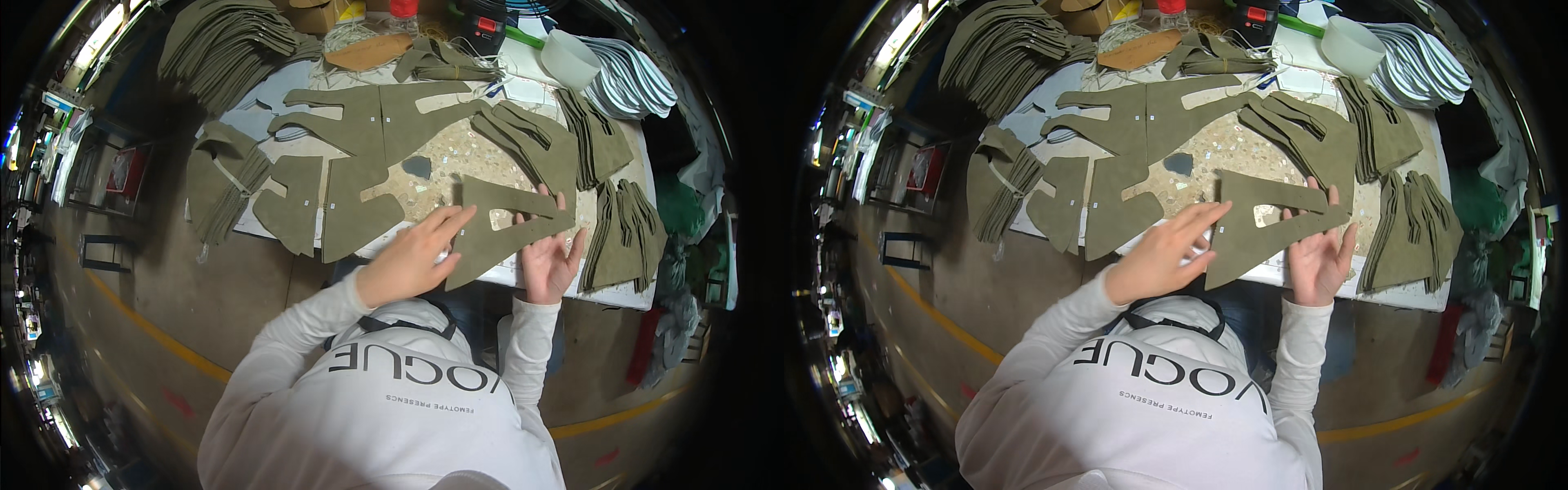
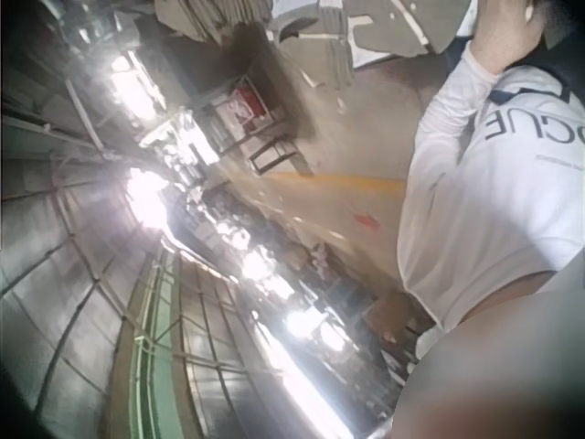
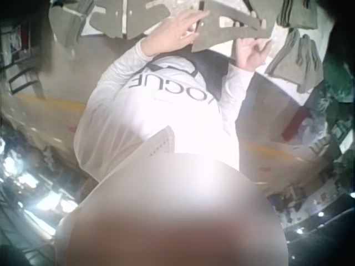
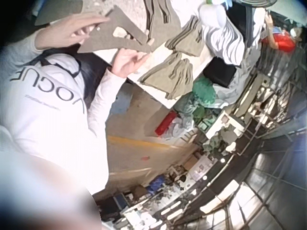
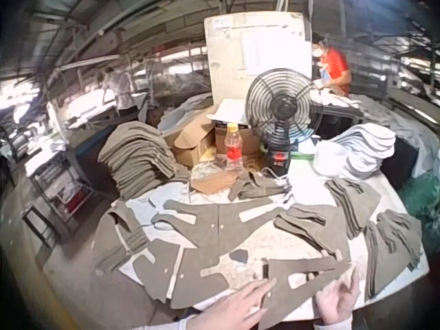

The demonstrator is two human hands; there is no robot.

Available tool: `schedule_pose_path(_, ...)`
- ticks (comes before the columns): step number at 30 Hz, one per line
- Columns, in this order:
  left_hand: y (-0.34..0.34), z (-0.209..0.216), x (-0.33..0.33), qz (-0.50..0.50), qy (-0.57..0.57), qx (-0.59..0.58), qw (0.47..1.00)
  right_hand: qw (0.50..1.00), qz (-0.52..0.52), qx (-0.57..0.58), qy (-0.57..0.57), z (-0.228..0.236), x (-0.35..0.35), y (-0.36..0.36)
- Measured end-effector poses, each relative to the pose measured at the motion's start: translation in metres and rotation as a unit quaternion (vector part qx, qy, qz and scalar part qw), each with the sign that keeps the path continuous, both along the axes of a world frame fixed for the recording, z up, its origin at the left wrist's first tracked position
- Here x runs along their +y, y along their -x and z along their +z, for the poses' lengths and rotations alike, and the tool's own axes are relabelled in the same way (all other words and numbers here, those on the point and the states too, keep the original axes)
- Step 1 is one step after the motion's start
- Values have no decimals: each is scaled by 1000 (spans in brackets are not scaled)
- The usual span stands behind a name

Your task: The person repeatedly picks up olive-green fabric pieces from a table, separates them, and stacks them into neat piles. They handle the pieces one at a time, aligning edges and occasionally flipping them over before placing them into growing stacks.

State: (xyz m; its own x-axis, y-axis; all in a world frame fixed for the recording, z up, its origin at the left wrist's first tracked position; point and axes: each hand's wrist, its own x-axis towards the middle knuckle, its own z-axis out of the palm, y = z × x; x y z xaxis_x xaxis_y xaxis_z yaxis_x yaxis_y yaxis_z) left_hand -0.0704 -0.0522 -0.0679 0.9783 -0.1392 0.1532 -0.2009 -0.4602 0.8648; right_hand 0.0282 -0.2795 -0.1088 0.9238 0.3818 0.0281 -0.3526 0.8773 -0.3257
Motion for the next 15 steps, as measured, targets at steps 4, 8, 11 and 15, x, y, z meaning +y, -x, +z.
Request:
schedule_pose_path(4, -15, 27, 80, 75, -180, -156, 968, 965, -102, -82, 226, 7, -10, 1)
schedule_pose_path(8, -61, 31, 165, -4, -321, -120, 939, 743, -282, -239, 558, 22, -5, 9)
schedule_pose_path(11, -76, 14, 186, -55, -306, -107, 944, 588, -341, -337, 651, 31, 4, 21)
schedule_pose_path(15, -81, 2, 194, -57, -297, -105, 947, 506, -288, -440, 684, 36, 13, 43)
